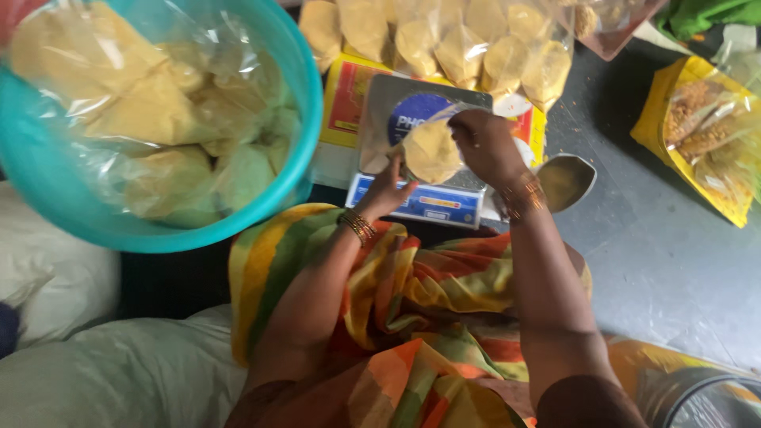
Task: The person scoops a yellow grain from a large sack into a plastic bag using a metal scoop. They place the bag on a digital scale to weigh it, then move the bag into a blue bucket. This process is repeated multiple times.
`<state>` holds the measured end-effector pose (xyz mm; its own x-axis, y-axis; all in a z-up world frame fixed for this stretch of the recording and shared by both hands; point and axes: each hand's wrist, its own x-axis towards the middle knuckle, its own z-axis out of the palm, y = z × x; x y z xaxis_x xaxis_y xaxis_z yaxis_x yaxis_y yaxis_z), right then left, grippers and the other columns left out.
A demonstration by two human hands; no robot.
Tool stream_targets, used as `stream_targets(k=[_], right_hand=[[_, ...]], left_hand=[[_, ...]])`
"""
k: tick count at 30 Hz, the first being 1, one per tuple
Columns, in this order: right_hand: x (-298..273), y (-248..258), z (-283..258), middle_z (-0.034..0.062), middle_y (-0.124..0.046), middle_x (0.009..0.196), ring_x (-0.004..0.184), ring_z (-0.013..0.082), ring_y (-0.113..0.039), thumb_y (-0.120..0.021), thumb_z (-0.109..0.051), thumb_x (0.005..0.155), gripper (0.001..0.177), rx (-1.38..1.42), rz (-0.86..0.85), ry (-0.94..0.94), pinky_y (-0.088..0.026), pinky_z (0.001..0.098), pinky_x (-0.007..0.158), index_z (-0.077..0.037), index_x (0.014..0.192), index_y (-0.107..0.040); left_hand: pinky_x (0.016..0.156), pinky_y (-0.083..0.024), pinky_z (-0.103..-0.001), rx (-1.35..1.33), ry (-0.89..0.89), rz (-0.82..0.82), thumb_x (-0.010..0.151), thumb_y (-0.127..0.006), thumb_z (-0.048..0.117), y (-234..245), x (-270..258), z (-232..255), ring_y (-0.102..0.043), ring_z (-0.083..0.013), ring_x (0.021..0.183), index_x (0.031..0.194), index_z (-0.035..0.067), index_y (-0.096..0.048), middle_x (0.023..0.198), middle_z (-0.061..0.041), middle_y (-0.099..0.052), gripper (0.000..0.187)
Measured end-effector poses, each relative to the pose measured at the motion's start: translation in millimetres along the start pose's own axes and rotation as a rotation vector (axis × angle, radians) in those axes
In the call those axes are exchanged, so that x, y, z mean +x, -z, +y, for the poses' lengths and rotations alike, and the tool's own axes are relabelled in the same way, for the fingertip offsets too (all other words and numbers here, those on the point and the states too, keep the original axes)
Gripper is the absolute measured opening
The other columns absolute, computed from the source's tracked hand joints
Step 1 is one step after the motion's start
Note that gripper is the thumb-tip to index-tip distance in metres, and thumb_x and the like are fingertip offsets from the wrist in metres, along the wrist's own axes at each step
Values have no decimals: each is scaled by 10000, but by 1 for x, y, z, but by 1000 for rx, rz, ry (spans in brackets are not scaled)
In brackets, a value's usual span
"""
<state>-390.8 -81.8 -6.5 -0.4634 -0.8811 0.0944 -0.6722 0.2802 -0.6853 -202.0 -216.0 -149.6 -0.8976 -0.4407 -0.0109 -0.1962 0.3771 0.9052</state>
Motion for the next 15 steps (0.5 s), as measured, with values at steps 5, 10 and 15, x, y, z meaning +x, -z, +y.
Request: stream_targets(k=[5, 10, 15], right_hand=[[69, -72, 29, 232, -704, 1154, 1046, 466, -672, -832, -290, 722, 486, -585, -341, 248, -525, 560, 880, -66, 1139, -721], [80, -112, 75, 164, -737, 1194, 1105, 377, -701, -764, -376, 831, 478, -527, -679, 98, -543, 467, 1003, -185, 1267, -721], [55, -95, 118, 144, -560, 1395, 1266, 357, -549, -890, -274, 723, 738, 30, -232, -204, -466, 465, 983, -148, 1373, -564]], left_hand=[[1089, -484, -432, -447, 125, -86, 912, -702, 144, 0, -1, 1, -534, -312, 1374, 1614, 129, -189, 1474, -165, -535, 870], [1090, -509, -425, -610, 121, -95, 880, -723, 96, -4, 1, -4, -514, -284, 1390, 1596, 117, -262, 1499, -131, -511, 852], [1092, -518, -417, -696, 56, -27, 887, -740, 113, -2, 10, -2, -560, -282, 1346, 1552, 91, -365, 1485, -142, -536, 764]])
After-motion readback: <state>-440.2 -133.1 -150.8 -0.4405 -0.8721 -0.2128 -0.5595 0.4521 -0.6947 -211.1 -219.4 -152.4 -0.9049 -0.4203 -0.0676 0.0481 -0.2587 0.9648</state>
